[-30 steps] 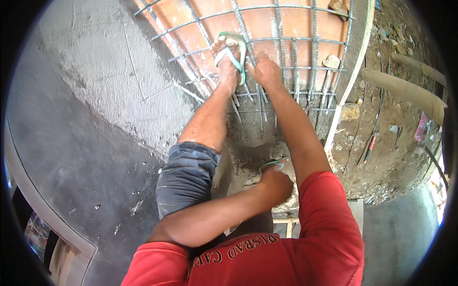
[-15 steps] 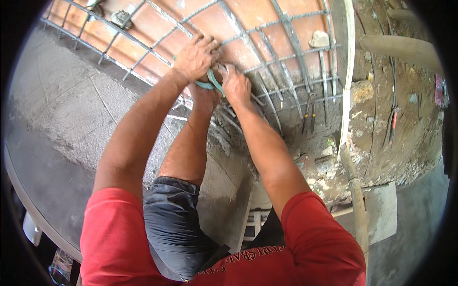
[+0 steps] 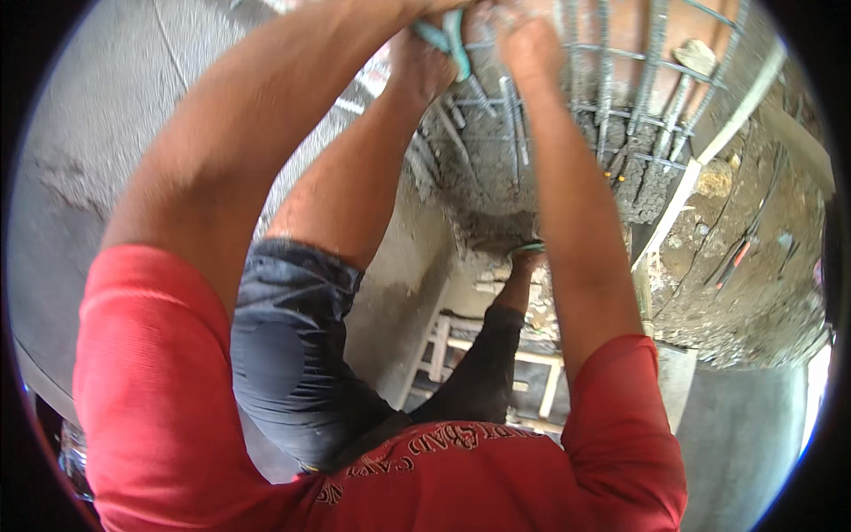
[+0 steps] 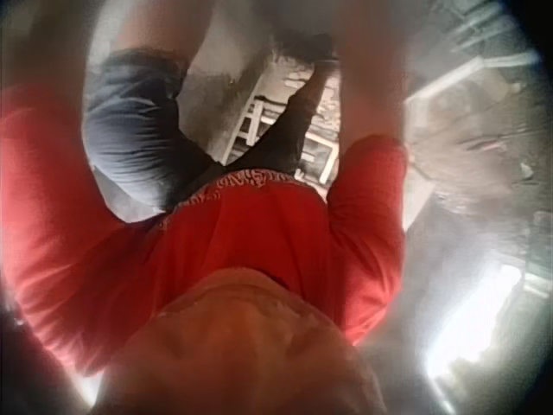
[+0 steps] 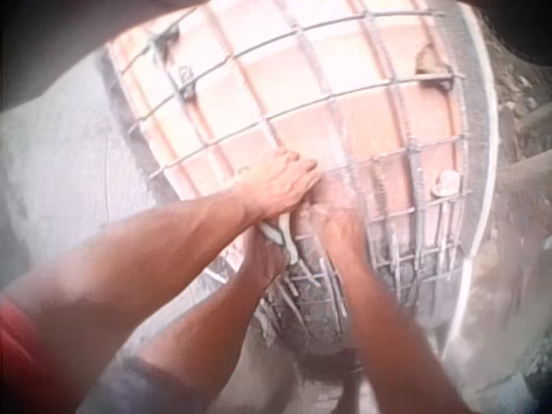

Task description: The person works on a construction site, using pliers to twist and secure wire ties on a rebar grid. They also move a large wooden board and handle a long metal rod, adjusting the rebar structure with their hands.

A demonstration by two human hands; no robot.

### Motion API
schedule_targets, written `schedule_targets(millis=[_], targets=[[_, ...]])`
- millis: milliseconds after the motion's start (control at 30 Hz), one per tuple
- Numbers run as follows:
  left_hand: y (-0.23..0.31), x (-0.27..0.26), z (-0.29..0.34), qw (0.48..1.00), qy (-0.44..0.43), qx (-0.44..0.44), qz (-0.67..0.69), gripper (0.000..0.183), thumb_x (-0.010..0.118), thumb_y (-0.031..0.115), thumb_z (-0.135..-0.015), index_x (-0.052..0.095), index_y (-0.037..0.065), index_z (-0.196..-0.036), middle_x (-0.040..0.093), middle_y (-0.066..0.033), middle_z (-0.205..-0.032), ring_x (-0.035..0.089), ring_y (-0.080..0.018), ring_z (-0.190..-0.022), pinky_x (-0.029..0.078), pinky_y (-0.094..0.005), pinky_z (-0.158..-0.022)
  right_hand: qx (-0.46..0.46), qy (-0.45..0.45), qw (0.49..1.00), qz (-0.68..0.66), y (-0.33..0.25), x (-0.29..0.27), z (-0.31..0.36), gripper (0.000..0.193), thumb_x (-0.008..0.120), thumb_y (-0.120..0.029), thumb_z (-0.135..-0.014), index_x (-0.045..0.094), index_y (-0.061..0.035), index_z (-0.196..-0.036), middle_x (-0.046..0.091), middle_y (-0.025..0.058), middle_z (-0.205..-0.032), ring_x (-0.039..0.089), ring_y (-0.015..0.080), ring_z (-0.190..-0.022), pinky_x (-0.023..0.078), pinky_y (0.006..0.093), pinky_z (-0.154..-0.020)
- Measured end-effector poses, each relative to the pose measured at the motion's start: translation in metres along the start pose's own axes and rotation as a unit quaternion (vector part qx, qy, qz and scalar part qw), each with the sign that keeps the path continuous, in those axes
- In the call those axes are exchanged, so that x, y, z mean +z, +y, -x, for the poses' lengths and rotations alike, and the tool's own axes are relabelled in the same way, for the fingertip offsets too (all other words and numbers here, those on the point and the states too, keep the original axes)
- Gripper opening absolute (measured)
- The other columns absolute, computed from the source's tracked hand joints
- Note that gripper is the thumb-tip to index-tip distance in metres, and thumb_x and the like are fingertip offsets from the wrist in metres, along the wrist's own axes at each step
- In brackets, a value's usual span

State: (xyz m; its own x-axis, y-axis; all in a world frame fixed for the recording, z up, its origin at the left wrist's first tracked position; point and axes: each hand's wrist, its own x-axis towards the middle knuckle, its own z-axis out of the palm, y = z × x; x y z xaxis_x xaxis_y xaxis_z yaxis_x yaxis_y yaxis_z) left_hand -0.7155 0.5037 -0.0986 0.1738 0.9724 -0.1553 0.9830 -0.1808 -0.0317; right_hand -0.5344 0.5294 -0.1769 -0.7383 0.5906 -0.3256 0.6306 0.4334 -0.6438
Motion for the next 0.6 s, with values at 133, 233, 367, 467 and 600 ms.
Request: schedule_targets(millis=[133, 233, 367, 467, 600], targets=[[0.006, 0.005, 0.014, 1.0, 0.019, -0.015, -0.007, 0.033, 0.068, 0.027, -0.081, 0.065, 0.008, -0.107, 0.066, -0.0117, -0.104, 0.069, -0.0293, -0.092, 0.054, -0.0442, -0.079, -0.112, 0.077, 0.986, -0.095, 0.015, 0.001, -0.005, 0.026, 0.071, -0.037, -0.088, 0.078, -0.0122, -0.085, 0.072, 0.0198, -0.083, 0.07, 0.0359, -0.082, 0.053, 0.043, -0.073], [0.022, 0.008, 0.013, 0.996, -0.014, -0.086, 0.017, 0.03, 0.068, 0.024, -0.082, 0.068, 0.007, -0.107, 0.068, -0.011, -0.11, 0.07, -0.0279, -0.094, 0.054, -0.0433, -0.082, -0.128, 0.017, 0.975, -0.182, 0.033, 0.014, -0.012, 0.028, 0.073, -0.036, -0.086, 0.078, -0.0094, -0.089, 0.074, 0.0188, -0.087, 0.071, 0.032, -0.082, 0.053, 0.0414, -0.073], [0.033, 0.009, -0.002, 0.974, -0.164, -0.155, -0.023, 0.023, 0.066, 0.02, -0.082, 0.074, 0.008, -0.101, 0.07, -0.0089, -0.113, 0.07, -0.026, -0.097, 0.054, -0.0403, -0.084, -0.038, -0.035, 0.997, -0.059, 0.042, 0.033, -0.02, 0.027, 0.071, -0.035, -0.087, 0.079, -0.0112, -0.095, 0.077, 0.011, -0.098, 0.072, 0.0278, -0.088, 0.052, 0.0389, -0.084], [0.055, 0.028, 0.008, 0.978, -0.065, -0.198, -0.024, 0.022, 0.058, 0.019, -0.086, 0.077, 0.008, -0.091, 0.073, -0.0128, -0.105, 0.07, -0.0276, -0.104, 0.054, -0.0404, -0.086, -0.077, -0.073, 0.945, 0.308, 0.071, 0.042, -0.029, 0.028, 0.061, -0.036, -0.093, 0.079, -0.0171, -0.103, 0.075, 0.0128, -0.105, 0.072, 0.0303, -0.099, 0.053, 0.0417, -0.096], [0.045, -0.028, -0.019, 0.941, -0.005, -0.251, 0.228, 0.026, 0.053, 0.013, -0.087, 0.071, -0.002, -0.099, 0.07, -0.0241, -0.1, 0.068, -0.0408, -0.098, 0.054, -0.0503, -0.085, 0.031, 0.109, 0.991, -0.078, 0.046, 0.06, -0.018, 0.031, 0.072, -0.037, -0.083, 0.078, -0.0149, -0.104, 0.075, 0.0151, -0.108, 0.072, 0.0302, -0.103, 0.056, 0.0414, -0.092]])
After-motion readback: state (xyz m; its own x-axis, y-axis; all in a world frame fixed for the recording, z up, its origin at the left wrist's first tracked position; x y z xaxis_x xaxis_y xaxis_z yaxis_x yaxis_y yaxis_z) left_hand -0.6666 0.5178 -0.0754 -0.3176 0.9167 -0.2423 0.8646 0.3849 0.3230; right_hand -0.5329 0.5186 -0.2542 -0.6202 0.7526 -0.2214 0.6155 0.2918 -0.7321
